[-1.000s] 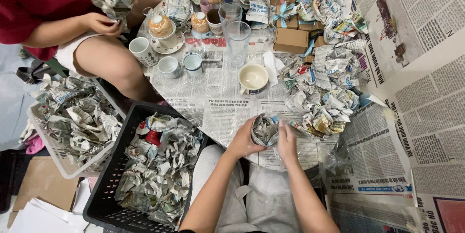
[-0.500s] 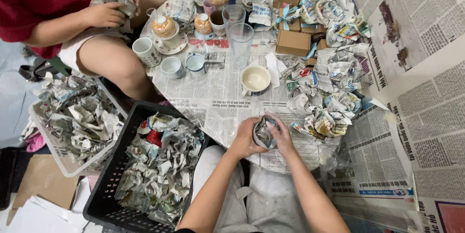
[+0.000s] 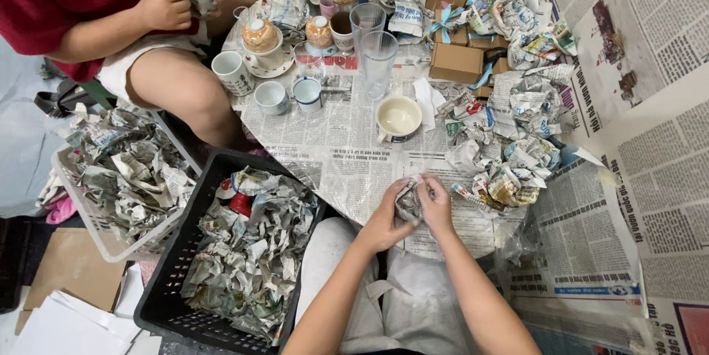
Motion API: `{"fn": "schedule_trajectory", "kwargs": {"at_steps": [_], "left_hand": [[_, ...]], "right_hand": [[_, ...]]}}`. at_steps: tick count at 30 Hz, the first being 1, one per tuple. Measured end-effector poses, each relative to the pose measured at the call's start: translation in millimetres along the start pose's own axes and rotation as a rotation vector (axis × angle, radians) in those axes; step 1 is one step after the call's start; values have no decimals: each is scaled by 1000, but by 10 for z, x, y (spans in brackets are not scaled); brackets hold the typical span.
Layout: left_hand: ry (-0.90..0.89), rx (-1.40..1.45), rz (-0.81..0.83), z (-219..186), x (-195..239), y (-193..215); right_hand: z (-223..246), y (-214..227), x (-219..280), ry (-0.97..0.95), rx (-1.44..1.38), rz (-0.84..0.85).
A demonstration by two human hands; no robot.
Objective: The person sits on the floor and repeatedly picks up small ceramic items, wraps each one in newspaper, and places the wrapped bundle into a black basket. Another person sits across the table doing the same task.
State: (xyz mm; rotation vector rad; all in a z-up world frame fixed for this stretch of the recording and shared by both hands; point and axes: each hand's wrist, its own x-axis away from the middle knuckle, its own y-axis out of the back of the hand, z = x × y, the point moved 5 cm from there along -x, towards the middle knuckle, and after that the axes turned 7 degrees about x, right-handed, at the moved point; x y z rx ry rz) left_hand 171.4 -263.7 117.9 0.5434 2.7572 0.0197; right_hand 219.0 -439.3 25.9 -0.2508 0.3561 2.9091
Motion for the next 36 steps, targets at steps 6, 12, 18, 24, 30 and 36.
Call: {"fn": "schedule_trajectory", "kwargs": {"at_steps": [6, 12, 18, 24, 30, 36], "left_hand": [[-6, -103, -22, 27, -44, -3], [169, -64, -263, 109, -71, -155], [55, -52, -352, 146, -94, -191], [255, 85, -417, 254, -102, -216], [147, -52, -391, 315, -154, -243], [97, -61, -473, 163, -174, -327]], "right_hand": [[288, 7, 33, -60, 163, -16], [661, 31, 30, 118, 148, 2], [611, -4, 40, -4, 245, 67], [665, -48, 56, 134, 210, -4], [509, -14, 11, 28, 264, -33], [644, 43, 62, -2, 342, -87]]}}
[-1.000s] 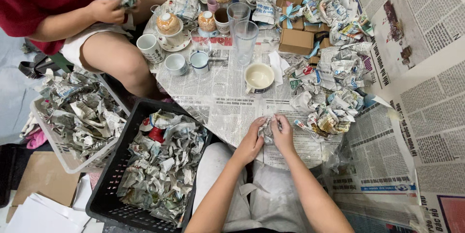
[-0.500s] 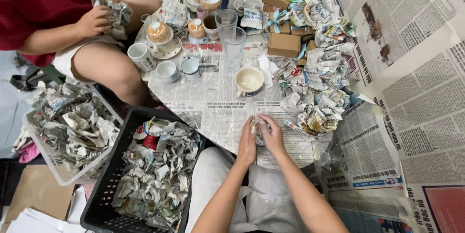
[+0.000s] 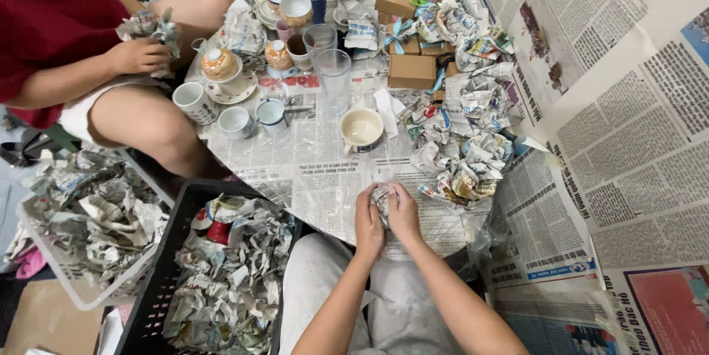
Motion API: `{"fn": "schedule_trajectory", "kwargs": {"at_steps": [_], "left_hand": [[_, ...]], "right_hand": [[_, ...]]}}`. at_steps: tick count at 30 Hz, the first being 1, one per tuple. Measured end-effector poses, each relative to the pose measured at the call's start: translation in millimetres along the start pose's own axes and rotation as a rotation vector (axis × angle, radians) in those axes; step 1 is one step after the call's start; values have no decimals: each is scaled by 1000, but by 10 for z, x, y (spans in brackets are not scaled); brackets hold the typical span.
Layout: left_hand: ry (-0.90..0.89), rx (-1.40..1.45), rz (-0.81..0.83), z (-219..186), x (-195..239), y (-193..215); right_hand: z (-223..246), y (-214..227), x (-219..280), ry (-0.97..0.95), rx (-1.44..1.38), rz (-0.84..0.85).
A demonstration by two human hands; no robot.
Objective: The person sits on the floor and repeatedly picks up small ceramic items, wraps each one in newspaper, and places the wrapped bundle into a black basket. Another person sits across the table doing the same task.
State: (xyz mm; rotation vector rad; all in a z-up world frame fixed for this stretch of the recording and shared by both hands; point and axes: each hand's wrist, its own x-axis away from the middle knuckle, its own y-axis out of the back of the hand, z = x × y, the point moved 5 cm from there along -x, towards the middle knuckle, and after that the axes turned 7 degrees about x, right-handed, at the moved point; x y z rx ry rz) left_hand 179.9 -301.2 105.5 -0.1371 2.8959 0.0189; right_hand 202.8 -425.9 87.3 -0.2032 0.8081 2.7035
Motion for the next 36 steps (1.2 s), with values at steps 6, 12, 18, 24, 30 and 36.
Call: {"fn": "schedule_trajectory", "kwargs": {"at_steps": [6, 12, 18, 24, 30, 36], "left_hand": [[-162, 31, 93, -565, -235, -449], [-302, 150, 143, -804, -1023, -1323], [-261, 67, 206, -417, -1361, -1725], [-249, -168, 231, -246, -1410, -1679], [-309, -227, 339, -293, -1517, -1761], [-326, -161, 397, -183, -1524, -1782]], "right_hand": [[76, 582, -168, -246, -73, -29], [-87, 1341, -1179, 83, 296, -320], [-628, 1185, -1672, 352, 726, -121], [-877, 1253, -1785, 150, 518, 90], [-533, 1733, -1753, -38, 627, 395], [207, 1805, -1489, -86, 598, 515]]}}
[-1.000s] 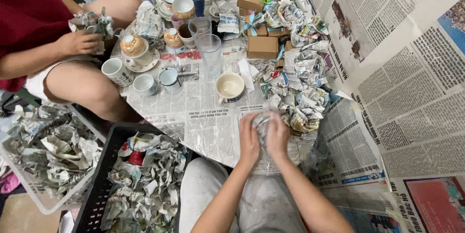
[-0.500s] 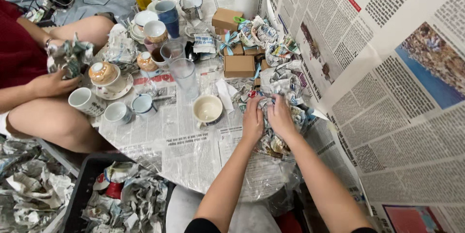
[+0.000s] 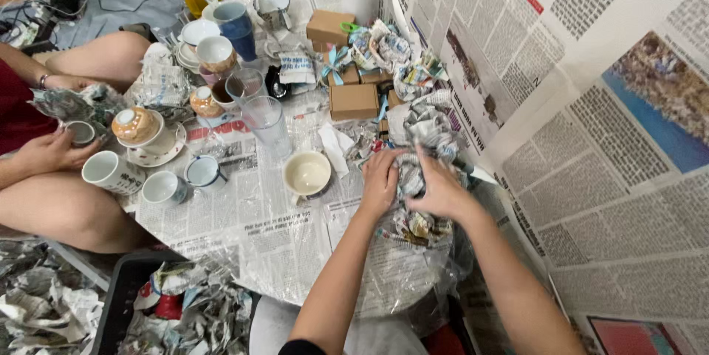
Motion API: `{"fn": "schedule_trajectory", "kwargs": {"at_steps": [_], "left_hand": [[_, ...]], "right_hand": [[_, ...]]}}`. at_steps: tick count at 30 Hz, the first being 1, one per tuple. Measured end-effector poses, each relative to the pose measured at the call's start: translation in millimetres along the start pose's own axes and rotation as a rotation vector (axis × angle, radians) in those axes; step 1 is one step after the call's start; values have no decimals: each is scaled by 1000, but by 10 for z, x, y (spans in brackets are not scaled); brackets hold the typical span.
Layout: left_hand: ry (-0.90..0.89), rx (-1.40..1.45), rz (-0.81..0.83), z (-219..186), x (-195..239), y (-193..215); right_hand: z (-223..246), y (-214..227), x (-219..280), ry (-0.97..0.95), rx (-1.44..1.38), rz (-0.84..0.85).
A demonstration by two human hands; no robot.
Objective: The person sits on the floor and repeatedly picks up small ceramic items, wraps each one in newspaper, and places the wrapped bundle into a black basket. Another person sits across the table doing the same task.
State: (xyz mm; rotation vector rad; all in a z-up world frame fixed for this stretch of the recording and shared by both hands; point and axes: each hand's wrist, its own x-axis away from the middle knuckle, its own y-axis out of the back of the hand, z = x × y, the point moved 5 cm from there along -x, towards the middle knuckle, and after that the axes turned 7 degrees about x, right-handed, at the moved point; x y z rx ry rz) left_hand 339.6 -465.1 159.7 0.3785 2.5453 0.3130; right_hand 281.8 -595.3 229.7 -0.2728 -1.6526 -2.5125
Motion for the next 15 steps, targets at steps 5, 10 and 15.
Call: {"fn": "schedule_trajectory", "kwargs": {"at_steps": [5, 10, 15], "left_hand": [[119, 137, -85, 305, 148, 11], [33, 170, -184, 343, 226, 73], [143, 182, -171, 210, 274, 113]], "right_hand": [[231, -51, 56, -89, 187, 96], [325, -186, -73, -8, 365, -15], [270, -212, -104, -29, 271, -131]]}}
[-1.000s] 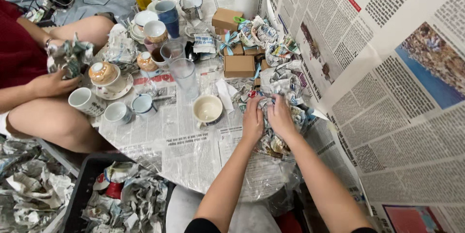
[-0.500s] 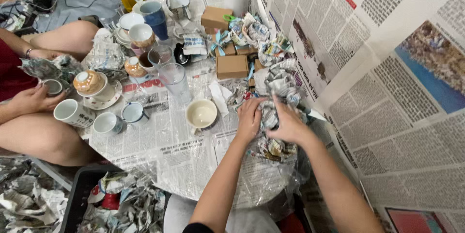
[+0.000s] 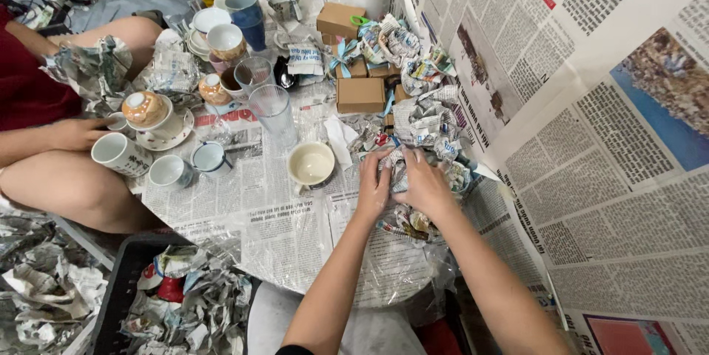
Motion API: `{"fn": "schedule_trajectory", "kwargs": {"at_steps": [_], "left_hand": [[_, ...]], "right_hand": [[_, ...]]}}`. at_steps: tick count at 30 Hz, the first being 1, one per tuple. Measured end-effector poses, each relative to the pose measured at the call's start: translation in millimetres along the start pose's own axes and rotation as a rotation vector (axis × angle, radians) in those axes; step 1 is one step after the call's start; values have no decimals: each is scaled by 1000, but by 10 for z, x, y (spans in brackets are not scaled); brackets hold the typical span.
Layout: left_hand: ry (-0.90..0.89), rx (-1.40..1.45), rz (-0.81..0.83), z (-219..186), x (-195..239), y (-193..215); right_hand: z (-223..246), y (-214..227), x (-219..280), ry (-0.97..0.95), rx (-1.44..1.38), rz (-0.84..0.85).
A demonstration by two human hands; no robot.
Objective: The person sits on the floor and repeatedly picks up small ceramic items, wraps each one in newspaper, and places the wrapped bundle into a black basket. Another person sits across the table doing the same task.
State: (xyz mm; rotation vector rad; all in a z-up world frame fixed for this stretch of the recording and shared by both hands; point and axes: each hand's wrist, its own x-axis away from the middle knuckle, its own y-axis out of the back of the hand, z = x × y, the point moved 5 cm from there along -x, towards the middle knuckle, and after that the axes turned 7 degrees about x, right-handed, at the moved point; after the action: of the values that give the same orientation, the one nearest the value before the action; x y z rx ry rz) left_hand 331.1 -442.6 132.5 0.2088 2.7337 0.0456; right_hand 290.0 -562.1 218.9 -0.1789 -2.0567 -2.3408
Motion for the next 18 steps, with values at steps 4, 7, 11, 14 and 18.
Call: {"fn": "schedule_trajectory", "kwargs": {"at_steps": [4, 7, 11, 14, 18], "left_hand": [[-68, -45, -7, -293, 12, -10], [-64, -110, -34, -480, -33, -45], [-134, -140, 35, -732, -205, -203], [-109, -91, 97, -759, -334, -324], [-30, -93, 99, -612, -416, -382]], "right_hand": [[-26, 88, 72, -6, -92, -58], [-92, 178, 176, -31, -195, -123], [-327, 380, 181, -57, -296, -228], [-488, 369, 111, -79, -319, -228], [-610, 195, -53, -99, -296, -177]]}}
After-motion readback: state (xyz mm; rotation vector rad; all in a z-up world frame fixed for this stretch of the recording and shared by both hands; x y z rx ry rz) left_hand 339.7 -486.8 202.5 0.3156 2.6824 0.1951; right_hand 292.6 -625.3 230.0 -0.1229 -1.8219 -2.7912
